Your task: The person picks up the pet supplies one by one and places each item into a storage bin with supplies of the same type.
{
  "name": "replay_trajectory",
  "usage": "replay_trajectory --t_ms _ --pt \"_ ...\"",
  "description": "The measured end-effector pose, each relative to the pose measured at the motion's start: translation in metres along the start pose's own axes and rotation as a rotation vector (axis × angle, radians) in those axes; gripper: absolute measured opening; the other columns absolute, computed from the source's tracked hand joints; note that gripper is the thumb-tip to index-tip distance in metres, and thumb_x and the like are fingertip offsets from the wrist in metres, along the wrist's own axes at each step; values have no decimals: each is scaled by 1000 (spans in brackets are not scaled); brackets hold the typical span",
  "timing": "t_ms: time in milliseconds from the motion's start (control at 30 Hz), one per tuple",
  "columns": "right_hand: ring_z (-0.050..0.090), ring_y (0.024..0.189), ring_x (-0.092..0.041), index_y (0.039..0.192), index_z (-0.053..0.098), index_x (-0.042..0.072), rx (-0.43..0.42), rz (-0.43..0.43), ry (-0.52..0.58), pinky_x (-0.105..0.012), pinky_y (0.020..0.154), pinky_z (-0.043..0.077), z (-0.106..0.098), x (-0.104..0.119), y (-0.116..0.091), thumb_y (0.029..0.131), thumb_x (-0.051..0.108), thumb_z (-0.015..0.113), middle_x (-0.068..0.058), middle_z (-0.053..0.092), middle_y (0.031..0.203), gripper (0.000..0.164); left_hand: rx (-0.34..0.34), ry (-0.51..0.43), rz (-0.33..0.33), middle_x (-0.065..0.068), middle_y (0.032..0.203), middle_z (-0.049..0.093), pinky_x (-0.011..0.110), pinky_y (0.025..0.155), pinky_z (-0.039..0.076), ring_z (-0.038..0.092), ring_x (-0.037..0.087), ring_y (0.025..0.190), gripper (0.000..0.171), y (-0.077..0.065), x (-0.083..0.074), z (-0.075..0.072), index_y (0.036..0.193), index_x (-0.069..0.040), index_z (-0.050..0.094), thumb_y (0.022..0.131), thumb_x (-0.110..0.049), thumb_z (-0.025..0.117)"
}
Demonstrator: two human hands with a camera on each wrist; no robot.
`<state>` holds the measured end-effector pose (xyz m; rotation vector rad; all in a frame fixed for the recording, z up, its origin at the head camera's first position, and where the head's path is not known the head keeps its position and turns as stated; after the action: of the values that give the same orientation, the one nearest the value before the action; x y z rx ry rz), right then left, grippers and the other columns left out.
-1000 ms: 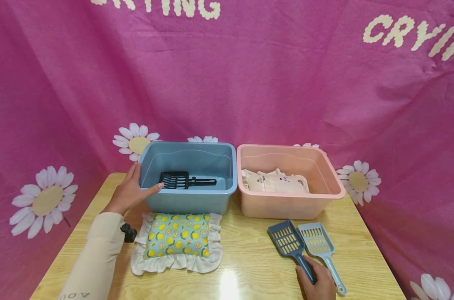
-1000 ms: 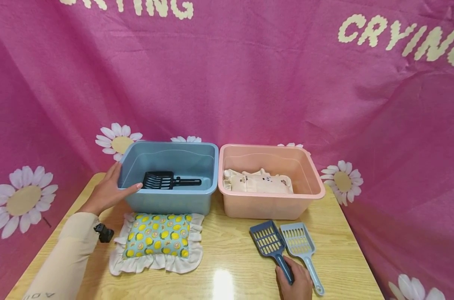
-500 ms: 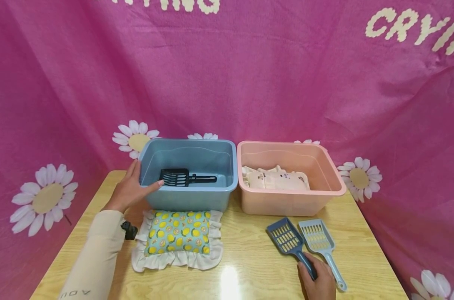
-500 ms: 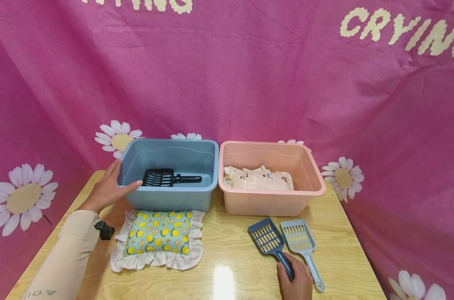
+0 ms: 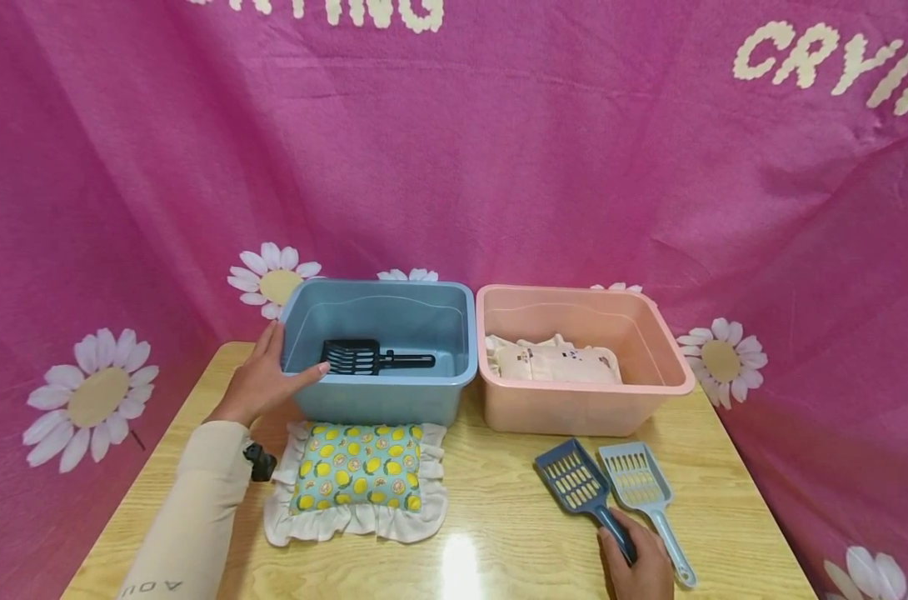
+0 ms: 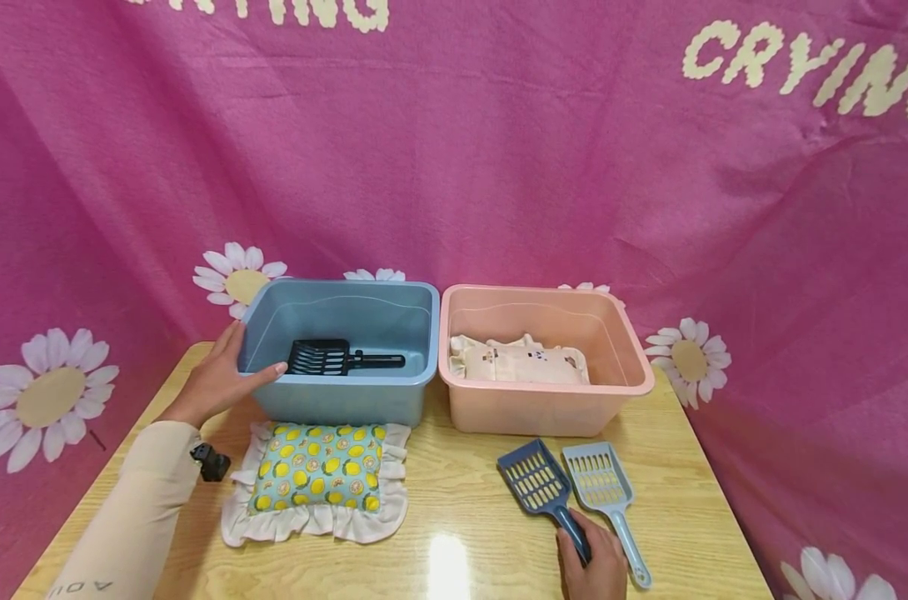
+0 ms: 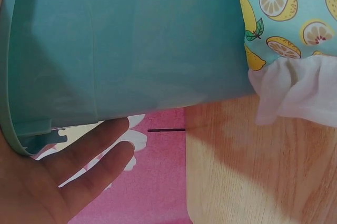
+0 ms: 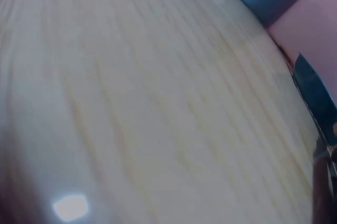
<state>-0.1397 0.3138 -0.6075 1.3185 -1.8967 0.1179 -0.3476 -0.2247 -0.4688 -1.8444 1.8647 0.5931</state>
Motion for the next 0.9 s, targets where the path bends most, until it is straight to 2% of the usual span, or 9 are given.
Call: replay_trajectory --t_ms 200,400,533,700,900 --pt "59 92 -24 108 73 10 -30 -28 -2 -28 76 40 -2 1 -1 76 9 81 -9 72 99 33 -2 -5 0 12 161 -2 72 95 34 25 51 135 121 -1 2 -1 155 -19 -10 73 -78 58" --pt "62 87 -28 105 74 9 -68 -88 7 -27 72 42 -3 2 -2 73 9 83 -10 72 97 33 0 -7 -1 12 161 -1 72 95 34 26 50 135 120 0 0 0 155 -19 -10 74 -77 58" --pt "62 83 -27 106 74 11 -58 -87 1 -22 68 43 -3 2 -2 75 12 82 -7 73 96 33 3 -8 -4 13 161 -1 72 96 33 26 50 135 120 0 0 0 155 -18 -9 75 -77 58" --pt "63 83 -19 107 74 12 -30 -56 15 -13 70 42 -3 3 -1 78 12 80 -6 73 96 30 7 -5 6 12 161 -2 72 97 32 26 50 135 120 -2 0 -1 155 -17 -9 75 -78 56" --pt "59 83 1 107 74 13 -25 -42 45 -6 71 39 -3 5 -2 78 11 80 -5 73 97 30 2 -18 13 12 161 2 71 96 34 29 49 133 120 -1 -1 -1 155 -19 -10 74 -78 56"
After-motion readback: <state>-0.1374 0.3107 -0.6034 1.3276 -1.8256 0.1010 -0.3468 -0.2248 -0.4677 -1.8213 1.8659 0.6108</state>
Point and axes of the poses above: each hand's wrist, its own y-axis towards the middle knuckle, its own z-axis out of the palm, x = y × z, the point moved 6 cm from there along y, towards the middle knuckle
